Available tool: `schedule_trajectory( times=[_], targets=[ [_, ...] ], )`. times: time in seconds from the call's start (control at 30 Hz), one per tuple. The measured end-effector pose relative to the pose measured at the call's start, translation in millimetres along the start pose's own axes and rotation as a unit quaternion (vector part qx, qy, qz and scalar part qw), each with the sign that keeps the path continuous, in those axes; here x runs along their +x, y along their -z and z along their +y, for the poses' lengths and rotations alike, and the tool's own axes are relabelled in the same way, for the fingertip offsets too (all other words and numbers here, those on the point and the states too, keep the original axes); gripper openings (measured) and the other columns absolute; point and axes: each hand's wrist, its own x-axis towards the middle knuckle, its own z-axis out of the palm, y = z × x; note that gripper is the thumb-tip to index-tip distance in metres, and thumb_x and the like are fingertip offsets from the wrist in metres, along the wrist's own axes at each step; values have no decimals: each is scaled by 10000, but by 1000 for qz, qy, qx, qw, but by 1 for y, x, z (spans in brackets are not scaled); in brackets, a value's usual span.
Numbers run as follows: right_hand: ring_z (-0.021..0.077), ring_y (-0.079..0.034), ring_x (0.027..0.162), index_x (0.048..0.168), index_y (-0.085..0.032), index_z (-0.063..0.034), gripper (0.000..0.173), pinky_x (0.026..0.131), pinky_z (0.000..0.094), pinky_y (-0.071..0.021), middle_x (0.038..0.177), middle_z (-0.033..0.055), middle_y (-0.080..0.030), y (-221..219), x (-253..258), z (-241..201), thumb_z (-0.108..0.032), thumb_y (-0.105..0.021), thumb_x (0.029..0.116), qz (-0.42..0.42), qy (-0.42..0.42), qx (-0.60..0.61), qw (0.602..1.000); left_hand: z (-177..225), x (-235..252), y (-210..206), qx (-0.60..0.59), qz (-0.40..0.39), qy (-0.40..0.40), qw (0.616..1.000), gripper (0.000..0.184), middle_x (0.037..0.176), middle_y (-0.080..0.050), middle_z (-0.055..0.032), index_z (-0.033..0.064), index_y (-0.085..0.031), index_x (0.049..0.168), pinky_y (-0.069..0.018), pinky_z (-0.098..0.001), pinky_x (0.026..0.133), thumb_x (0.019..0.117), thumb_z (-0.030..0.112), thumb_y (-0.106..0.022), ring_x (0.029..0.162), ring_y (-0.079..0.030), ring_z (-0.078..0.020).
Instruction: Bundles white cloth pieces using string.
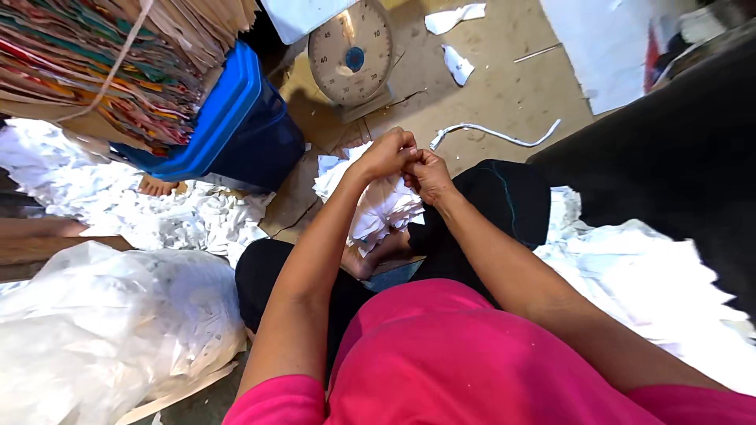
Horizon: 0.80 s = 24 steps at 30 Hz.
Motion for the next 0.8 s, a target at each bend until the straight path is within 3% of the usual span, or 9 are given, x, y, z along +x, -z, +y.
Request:
schedule_trajectory(
  times=[0.1, 0.2, 0.3, 0.37, 0.43, 0.53, 0.6, 0.7, 0.8],
  targets=[
    [60, -583, 588, 1114, -589, -3, 216, 559, 223, -545, 809, 18, -613, -3, -1, 3, 60, -666, 922, 12, 12, -12, 1000, -1, -3, 1, -15, 5, 7, 1000, 221, 1111, -618, -220, -76, -655, 1055, -481, -445, 962, 1057, 89, -509, 1062, -609, -302],
    [36, -578, 568, 1001, -636, -15, 72, 539, 206, -530, 760, -9, -639, -3, -1, 8, 31, -652, 947, -5, 41, -4, 999, -1, -5, 3, -21, 21, 13, 999, 214, 1110, -612, -208, -60, -664, 1060, -489, -441, 946, 1054, 106, -529, 1044, -611, -290],
    [41, -612, 612, 1027, -657, -33, 82, 577, 207, -547, 784, -20, -667, 1, -2, 11, -25, -576, 1016, -52, 59, 36, 996, -9, -6, 2, -49, 43, 43, 997, 250, 1201, -645, -208, -40, -668, 1199, -500, -434, 988, 1059, 114, -528, 1099, -636, -277],
    [41, -613, 636, 1096, -622, -41, 119, 597, 203, -549, 817, -23, -654, 3, -2, 11, -61, -512, 1057, -71, 56, 37, 995, -12, -9, 2, -52, 13, 70, 996, 270, 1123, -691, -183, -33, -667, 1239, -535, -388, 895, 1071, 100, -502, 952, -664, -215],
    [37, -609, 634, 1128, -588, -47, 126, 593, 200, -541, 826, -24, -645, 2, -2, 11, -78, -480, 1073, -82, 55, 23, 995, -13, -13, 3, -72, -12, 91, 993, 259, 996, -682, -135, -23, -674, 1215, -521, -316, 745, 1078, 105, -495, 769, -604, -136],
    [31, -606, 629, 1116, -567, -65, 117, 581, 196, -536, 838, -28, -648, 2, -1, 13, -79, -458, 1077, -90, 73, 12, 993, -10, -19, 5, -98, -25, 122, 987, 269, 948, -662, -118, -14, -659, 1246, -526, -291, 691, 1084, 106, -481, 702, -585, -117],
    [31, -613, 630, 1117, -591, -49, 114, 576, 194, -542, 848, -22, -660, 1, -2, 13, -58, -491, 1063, -83, 84, 10, 993, -13, -22, 5, -103, -23, 121, 987, 261, 996, -673, -127, -22, -646, 1267, -530, -290, 695, 1065, 77, -513, 719, -597, -118],
    [37, -622, 624, 1124, -625, -25, 121, 570, 203, -549, 832, -12, -678, 1, -5, 15, -43, -542, 1038, -74, 100, 3, 992, -16, -21, 0, -96, -18, 123, 988, 197, 957, -681, -108, -16, -669, 1182, -527, -286, 668, 1027, 59, -573, 697, -601, -107],
    [45, -629, 619, 1132, -640, -12, 132, 570, 209, -556, 827, -2, -684, 0, -6, 16, -38, -559, 1031, -62, 109, 4, 992, -16, -17, -2, -64, -12, 143, 988, 175, 917, -675, -117, -19, -675, 1122, -544, -338, 709, 1029, 106, -596, 713, -620, -152]
  ],
)
